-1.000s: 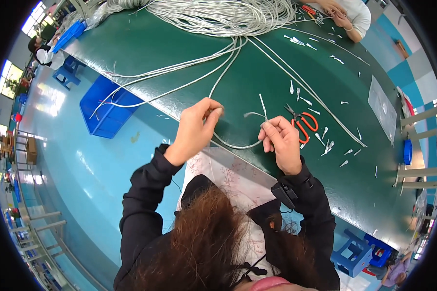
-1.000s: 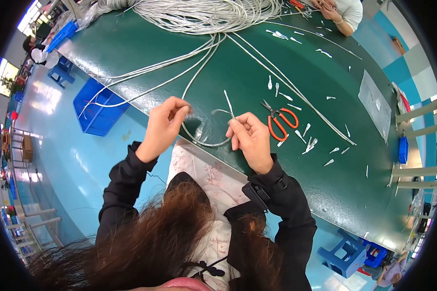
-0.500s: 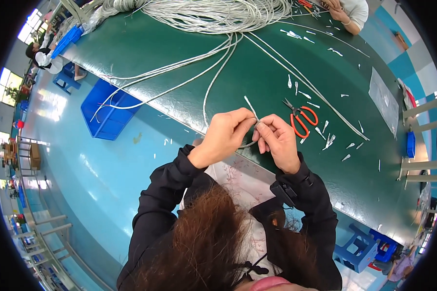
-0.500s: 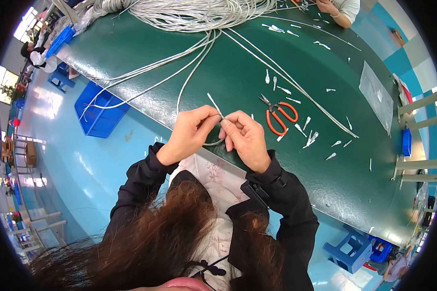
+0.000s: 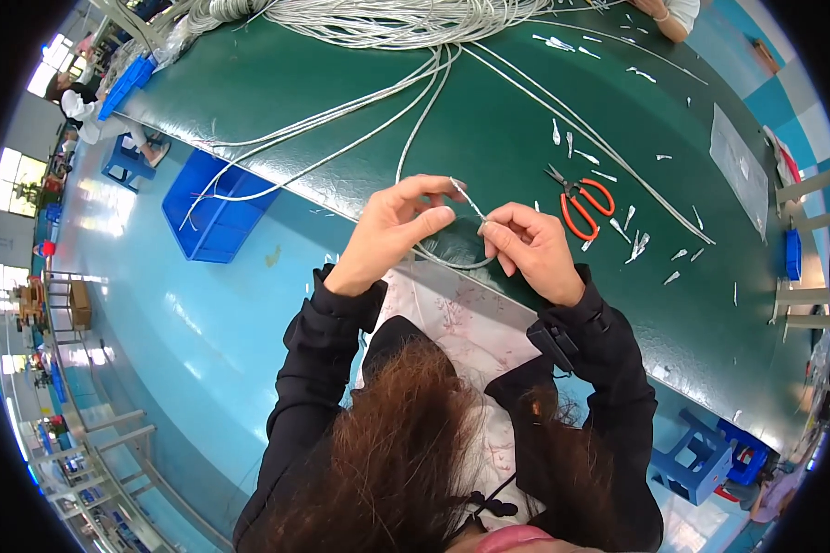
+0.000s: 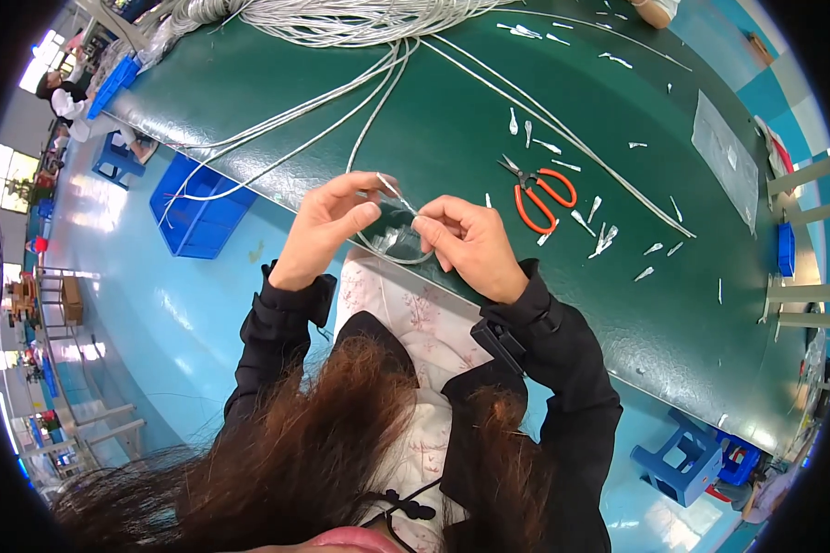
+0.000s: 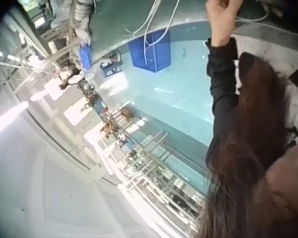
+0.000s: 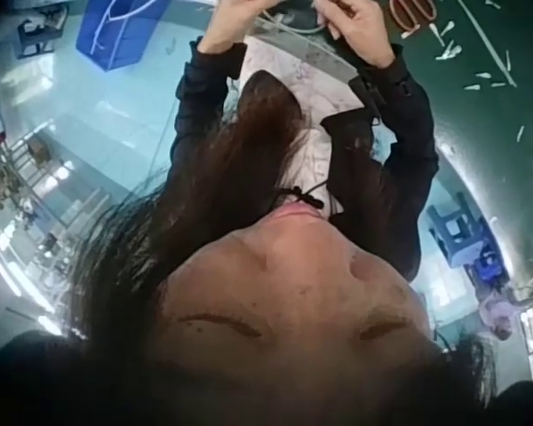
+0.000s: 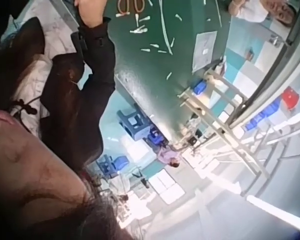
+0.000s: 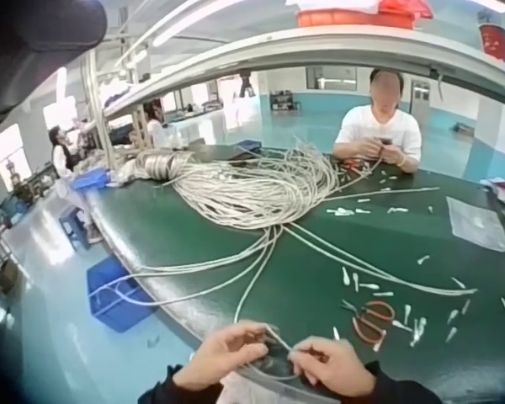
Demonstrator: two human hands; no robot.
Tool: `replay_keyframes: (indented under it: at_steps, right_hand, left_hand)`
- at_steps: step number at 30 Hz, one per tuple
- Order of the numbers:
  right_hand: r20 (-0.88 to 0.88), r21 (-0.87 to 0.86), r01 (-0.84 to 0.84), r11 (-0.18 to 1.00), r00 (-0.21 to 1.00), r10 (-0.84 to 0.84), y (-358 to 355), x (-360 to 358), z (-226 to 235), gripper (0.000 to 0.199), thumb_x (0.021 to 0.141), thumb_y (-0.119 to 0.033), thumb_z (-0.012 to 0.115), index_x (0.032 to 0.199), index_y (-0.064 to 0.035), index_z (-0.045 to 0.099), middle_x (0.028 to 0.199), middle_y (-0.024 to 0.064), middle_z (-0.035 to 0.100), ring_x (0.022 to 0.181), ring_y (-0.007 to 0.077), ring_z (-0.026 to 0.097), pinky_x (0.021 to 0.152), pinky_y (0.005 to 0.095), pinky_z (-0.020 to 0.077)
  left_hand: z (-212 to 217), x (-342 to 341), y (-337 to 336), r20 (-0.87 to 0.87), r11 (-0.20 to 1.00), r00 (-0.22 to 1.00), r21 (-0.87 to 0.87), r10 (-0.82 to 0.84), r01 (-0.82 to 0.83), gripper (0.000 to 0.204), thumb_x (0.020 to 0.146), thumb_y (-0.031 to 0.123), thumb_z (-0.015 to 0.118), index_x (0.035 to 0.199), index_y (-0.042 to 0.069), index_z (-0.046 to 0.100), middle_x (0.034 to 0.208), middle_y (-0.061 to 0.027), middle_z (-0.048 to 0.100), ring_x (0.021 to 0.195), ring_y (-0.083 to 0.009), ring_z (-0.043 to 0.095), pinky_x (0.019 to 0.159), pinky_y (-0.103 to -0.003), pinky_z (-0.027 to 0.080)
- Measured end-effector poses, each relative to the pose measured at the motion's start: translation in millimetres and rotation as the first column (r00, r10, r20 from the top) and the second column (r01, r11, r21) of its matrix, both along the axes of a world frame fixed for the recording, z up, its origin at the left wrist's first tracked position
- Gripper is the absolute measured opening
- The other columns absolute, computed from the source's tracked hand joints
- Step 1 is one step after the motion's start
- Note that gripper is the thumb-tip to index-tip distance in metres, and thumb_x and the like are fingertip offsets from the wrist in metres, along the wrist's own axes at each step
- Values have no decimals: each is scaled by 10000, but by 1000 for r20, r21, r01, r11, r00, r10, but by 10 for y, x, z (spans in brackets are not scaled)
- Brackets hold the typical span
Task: The person strips the outer casing from a cable by hand, uses shears to cut away the internal fibers, and then trims the ends of the exposed wires.
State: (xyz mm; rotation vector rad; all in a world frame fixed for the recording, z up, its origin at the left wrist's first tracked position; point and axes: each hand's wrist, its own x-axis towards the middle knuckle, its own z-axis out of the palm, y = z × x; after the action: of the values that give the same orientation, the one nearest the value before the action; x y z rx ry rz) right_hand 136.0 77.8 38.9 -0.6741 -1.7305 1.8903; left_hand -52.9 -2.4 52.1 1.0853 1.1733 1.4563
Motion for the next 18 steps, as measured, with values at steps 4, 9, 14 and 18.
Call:
replay_keyframes:
  at_steps: [4, 9, 14, 18]
  right_hand:
    - [83, 51, -53, 997, 995, 49, -36, 15, -2, 118, 921, -73, 557, 889, 32, 602, 708, 30, 601, 510, 38, 485, 465, 176, 372]
    - [-37, -86, -83, 993, 996, 80, -53, -14, 21, 122, 910, -78, 576, 858, 28, 609, 713, 26, 606, 526, 41, 503, 468, 184, 381]
    - [70, 396, 68, 916, 992, -104, -90, -43, -170, 96, 873, -64, 616, 844, 27, 606, 704, 34, 602, 538, 59, 530, 476, 205, 405]
    - [-68, 793, 196, 577, 969, -236, -106, -83, -226, 86, 844, -48, 640, 845, 29, 600, 682, 45, 592, 522, 78, 547, 470, 228, 423]
  left_hand:
    - [-99, 39, 45, 32, 994, 994, -32, -105, 106, 70, 868, 33, 606, 898, -7, 655, 920, -22, 609, 833, -68, 530, 739, -219, 428]
    - [-164, 73, 59, 67, 999, 998, -42, -12, 14, 88, 856, 57, 639, 790, 1, 623, 872, -21, 610, 812, -94, 528, 754, -244, 426]
    - [-158, 229, 51, -436, 982, 881, 36, 183, -186, 82, 786, 81, 688, 765, 17, 642, 746, -12, 588, 740, -109, 513, 664, -260, 408]
    - [-181, 365, 79, -613, 928, 697, 231, 371, -291, 112, 760, 89, 704, 741, 15, 622, 721, -16, 579, 719, -125, 506, 634, -272, 398]
